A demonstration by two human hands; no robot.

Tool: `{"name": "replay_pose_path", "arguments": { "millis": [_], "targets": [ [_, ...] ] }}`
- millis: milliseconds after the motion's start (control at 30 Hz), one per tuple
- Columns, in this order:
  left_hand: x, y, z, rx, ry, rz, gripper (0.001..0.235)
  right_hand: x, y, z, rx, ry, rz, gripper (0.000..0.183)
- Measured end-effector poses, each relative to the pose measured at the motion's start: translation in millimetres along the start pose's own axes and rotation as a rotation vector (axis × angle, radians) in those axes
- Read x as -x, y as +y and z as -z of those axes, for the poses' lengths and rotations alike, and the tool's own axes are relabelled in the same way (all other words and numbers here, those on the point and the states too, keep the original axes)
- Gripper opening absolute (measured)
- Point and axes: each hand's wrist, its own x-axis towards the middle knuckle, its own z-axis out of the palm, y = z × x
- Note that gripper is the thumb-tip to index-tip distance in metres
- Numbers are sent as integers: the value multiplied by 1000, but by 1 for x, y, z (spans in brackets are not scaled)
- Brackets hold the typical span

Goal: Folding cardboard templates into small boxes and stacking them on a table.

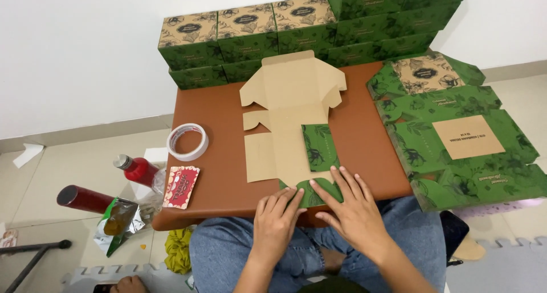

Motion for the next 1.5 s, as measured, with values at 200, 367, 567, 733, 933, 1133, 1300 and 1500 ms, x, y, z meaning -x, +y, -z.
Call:
{"name": "replay_pose_path", "arguments": {
  "millis": [200, 367, 567, 733, 933, 1133, 1300, 1500],
  "targets": [
    [11, -2, 3, 58, 27, -76, 37, 7, -9, 16, -9, -14, 3, 64],
    [25, 7, -1, 150, 40, -17, 37, 2, -19, 16, 56, -58, 8, 83],
    [40, 8, -13, 134, 67, 118, 45, -4, -21, 3, -61, -61, 81, 99],
    [56, 6, -28, -65, 66, 324, 84, -4, -18, 4, -72, -75, 84, 93],
    [50, 19, -26, -79, -1, 348, 95, -7, -20, 7, -83, -84, 67, 91],
    [29, 12, -14, 170, 35, 133, 85, -6, -22, 7, -116, -60, 63, 91],
    [11, 10, -4, 30, -116, 147, 66, -10, -27, 9, -116, -40, 23, 74],
    [-1, 11, 3, 34, -111, 139, 53, -11, -31, 8, -102, -8, -8, 75]
  ]
}}
